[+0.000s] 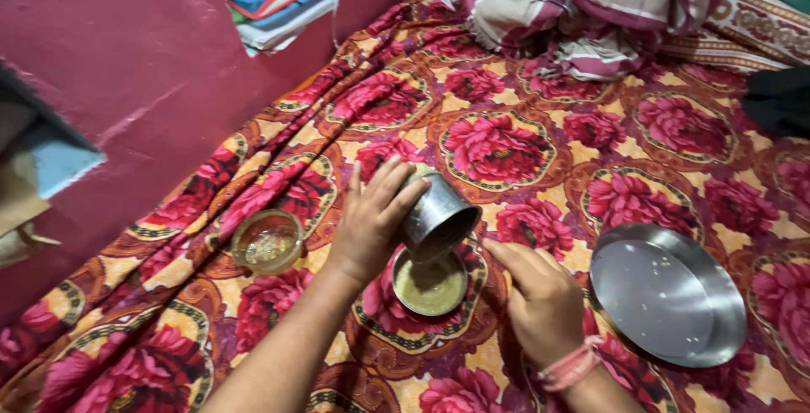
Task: The person operates a blender on a bed to blend ingredients into a green paste, then uses a spoon to scoop and scrape the paste from the blender jar into a small metal bowl, working the paste out of the jar until it is mostly empty.
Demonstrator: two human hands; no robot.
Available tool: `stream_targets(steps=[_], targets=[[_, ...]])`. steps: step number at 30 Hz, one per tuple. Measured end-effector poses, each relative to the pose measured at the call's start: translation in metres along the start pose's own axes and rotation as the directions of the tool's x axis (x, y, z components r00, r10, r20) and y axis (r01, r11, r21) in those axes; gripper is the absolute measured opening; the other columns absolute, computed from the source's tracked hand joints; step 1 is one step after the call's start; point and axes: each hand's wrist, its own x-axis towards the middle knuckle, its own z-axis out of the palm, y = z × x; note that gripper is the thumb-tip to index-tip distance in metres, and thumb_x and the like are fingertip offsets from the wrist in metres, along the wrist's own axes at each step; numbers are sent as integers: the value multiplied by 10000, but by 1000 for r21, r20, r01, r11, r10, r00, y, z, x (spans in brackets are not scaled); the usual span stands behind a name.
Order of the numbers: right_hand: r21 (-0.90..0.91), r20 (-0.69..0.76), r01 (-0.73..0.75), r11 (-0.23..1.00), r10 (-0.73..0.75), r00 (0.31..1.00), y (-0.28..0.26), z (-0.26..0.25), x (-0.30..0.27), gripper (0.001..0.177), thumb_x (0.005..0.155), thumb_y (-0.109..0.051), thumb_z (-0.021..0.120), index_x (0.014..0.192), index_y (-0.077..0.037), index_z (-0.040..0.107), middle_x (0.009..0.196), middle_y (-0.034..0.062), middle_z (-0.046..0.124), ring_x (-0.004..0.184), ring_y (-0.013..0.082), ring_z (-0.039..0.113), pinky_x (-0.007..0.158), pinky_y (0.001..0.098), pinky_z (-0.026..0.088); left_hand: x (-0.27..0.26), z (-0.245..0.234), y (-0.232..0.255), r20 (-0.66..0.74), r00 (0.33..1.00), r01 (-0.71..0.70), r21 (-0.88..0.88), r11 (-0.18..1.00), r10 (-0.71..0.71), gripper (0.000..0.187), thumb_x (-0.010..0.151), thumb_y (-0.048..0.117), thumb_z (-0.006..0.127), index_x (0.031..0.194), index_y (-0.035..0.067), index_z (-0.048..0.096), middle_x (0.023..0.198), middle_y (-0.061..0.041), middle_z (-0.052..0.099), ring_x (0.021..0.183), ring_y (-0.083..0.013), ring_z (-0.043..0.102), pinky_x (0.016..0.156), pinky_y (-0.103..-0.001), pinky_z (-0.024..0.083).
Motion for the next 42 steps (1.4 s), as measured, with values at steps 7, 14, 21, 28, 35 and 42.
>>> stream_targets(steps=[7, 14, 21, 28, 35, 42], targets=[[-43, 42, 31, 999, -29, 999, -4, 4, -3, 484, 739, 74, 588, 1169, -92, 734, 1124, 139, 746, 1033, 328, 694, 891, 424, 550, 7, 11, -8, 70, 994, -87, 26, 996, 85, 641, 799, 106, 751, 1395, 238, 555, 1499, -66, 533, 1452, -300, 448, 1216, -636, 231], [10, 17, 83, 997, -83, 996, -2, -13, -14, 596, 732, 109, 500, 1210, -144, 752, 1114, 117, 760, 1052, 303, 712, 919, 417, 563, 2, 9, -20, 74, 994, -84, 75, 994, 78, 671, 796, 79, 763, 1411, 235, 545, 1510, -37, 541, 1480, -299, 439, 1235, -632, 230], [-100, 103, 125, 987, -115, 988, 1, 5, -1, 517, 772, 28, 596, 1249, -128, 718, 1139, 115, 757, 1003, 308, 713, 859, 429, 554, -2, 9, -19, 108, 992, -75, 45, 996, 70, 756, 729, 83, 807, 1414, 238, 527, 1501, -41, 540, 1471, -307, 427, 1211, -666, 210], [-112, 96, 188, 976, -178, 979, -10, -6, -23, 497, 763, -26, 616, 1238, -132, 715, 1119, 80, 754, 1033, 274, 713, 896, 408, 556, 0, 13, -22, 118, 989, -94, 55, 994, 87, 785, 707, 83, 826, 1417, 238, 530, 1497, -35, 545, 1473, -299, 435, 1201, -673, 212], [-258, 43, 261, 930, -258, 965, -9, -9, -10, 510, 798, 3, 609, 1286, -109, 704, 1138, 51, 754, 873, 247, 658, 749, 393, 527, 2, 10, -29, 148, 982, -125, 54, 991, 116, 808, 702, 77, 833, 1432, 232, 523, 1500, -45, 553, 1466, -301, 453, 1229, -650, 229], [-237, 81, 248, 939, -235, 968, -17, 2, -14, 553, 730, 11, 591, 1260, -99, 703, 1106, 52, 753, 898, 267, 652, 777, 409, 530, 8, 11, -33, 127, 978, -171, 12, 985, 168, 782, 748, 94, 838, 1453, 203, 519, 1500, -62, 554, 1482, -314, 445, 1232, -654, 222]])
